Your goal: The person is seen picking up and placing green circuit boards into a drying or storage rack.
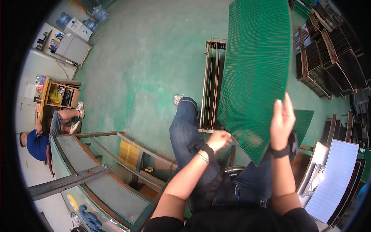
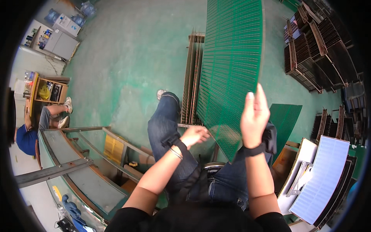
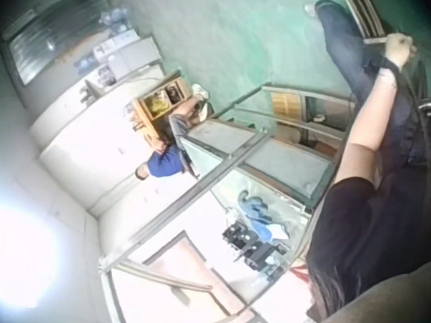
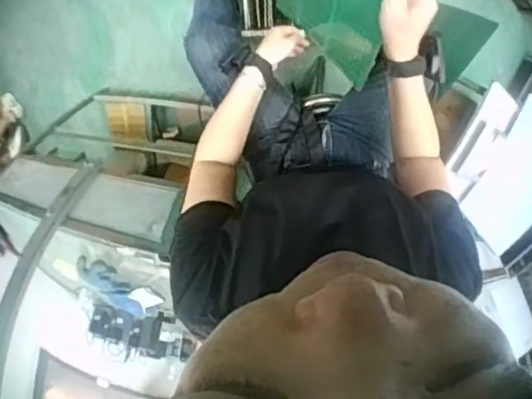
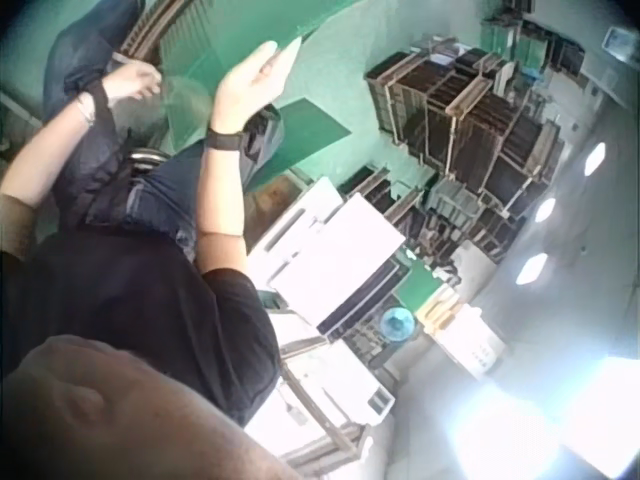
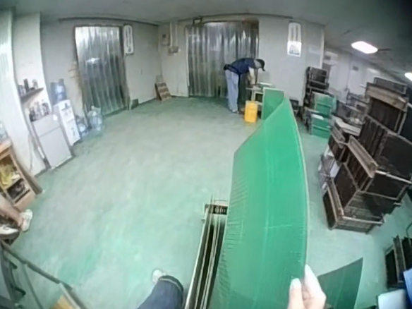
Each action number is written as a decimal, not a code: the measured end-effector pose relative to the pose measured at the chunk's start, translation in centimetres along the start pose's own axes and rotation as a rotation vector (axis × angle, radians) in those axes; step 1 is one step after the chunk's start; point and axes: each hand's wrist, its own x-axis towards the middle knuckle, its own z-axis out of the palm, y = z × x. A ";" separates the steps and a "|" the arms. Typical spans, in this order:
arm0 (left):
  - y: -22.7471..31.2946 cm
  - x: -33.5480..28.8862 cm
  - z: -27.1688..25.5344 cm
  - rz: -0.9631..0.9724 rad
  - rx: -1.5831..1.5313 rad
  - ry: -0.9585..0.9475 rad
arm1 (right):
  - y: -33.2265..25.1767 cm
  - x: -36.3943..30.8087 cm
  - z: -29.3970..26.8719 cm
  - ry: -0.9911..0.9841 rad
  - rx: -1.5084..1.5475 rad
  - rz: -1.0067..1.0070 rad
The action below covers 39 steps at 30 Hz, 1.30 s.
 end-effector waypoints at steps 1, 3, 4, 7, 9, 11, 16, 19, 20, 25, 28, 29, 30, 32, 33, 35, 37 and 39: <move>-0.8 0.8 -1.6 0.152 0.141 0.102 | 1.0 -0.1 1.5 -0.013 -0.006 -0.020; 0.8 1.7 -3.3 0.353 0.724 0.541 | 3.6 -0.1 3.6 -0.013 -0.070 -0.029; 1.8 2.0 -4.1 0.311 0.735 0.614 | 5.4 -0.1 4.5 -0.011 -0.157 -0.083; 2.9 4.5 -6.6 0.273 0.717 0.732 | 7.2 -0.9 6.7 -0.045 -0.326 -0.013; 4.2 5.9 -6.6 0.228 0.741 0.779 | 7.5 -0.7 7.0 -0.083 -0.379 0.046; 3.7 7.8 -7.2 0.493 0.810 0.822 | 7.6 0.2 7.3 -0.074 -0.202 0.013; 2.0 12.0 -7.7 0.735 0.940 0.828 | 8.1 1.1 7.8 -0.082 -0.235 0.056; 3.1 12.2 -6.8 0.684 1.032 0.818 | 8.9 1.4 7.9 -0.088 -0.170 0.035; 3.5 11.7 -6.6 0.693 0.989 0.789 | 9.0 1.5 7.9 -0.097 -0.153 0.079; 2.5 11.8 -7.5 0.703 0.959 0.827 | 9.2 1.3 8.2 -0.091 -0.164 0.080; 2.4 11.9 -7.5 0.718 0.941 0.780 | 10.2 2.7 8.3 -0.098 -0.134 0.116; 2.6 11.9 -7.4 0.697 0.977 0.779 | 10.6 3.3 8.2 -0.116 -0.109 0.126; 2.6 11.8 -7.3 0.706 0.970 0.780 | 10.9 3.7 8.3 -0.125 -0.132 0.138; 3.0 11.4 -6.9 0.716 0.962 0.786 | 11.4 4.4 8.9 -0.133 -0.172 0.105; 3.1 11.3 -6.8 0.708 0.938 0.792 | 11.9 4.6 9.2 -0.141 -0.214 0.078; 3.1 11.2 -6.8 0.700 0.914 0.803 | 13.2 4.8 10.7 -0.100 -0.313 0.003; 2.4 11.2 -7.3 0.694 0.929 0.823 | 13.0 4.2 12.2 -0.155 -0.424 0.121; 2.9 11.7 -6.6 0.687 0.909 0.819 | 16.3 3.9 12.5 -0.178 -0.579 0.012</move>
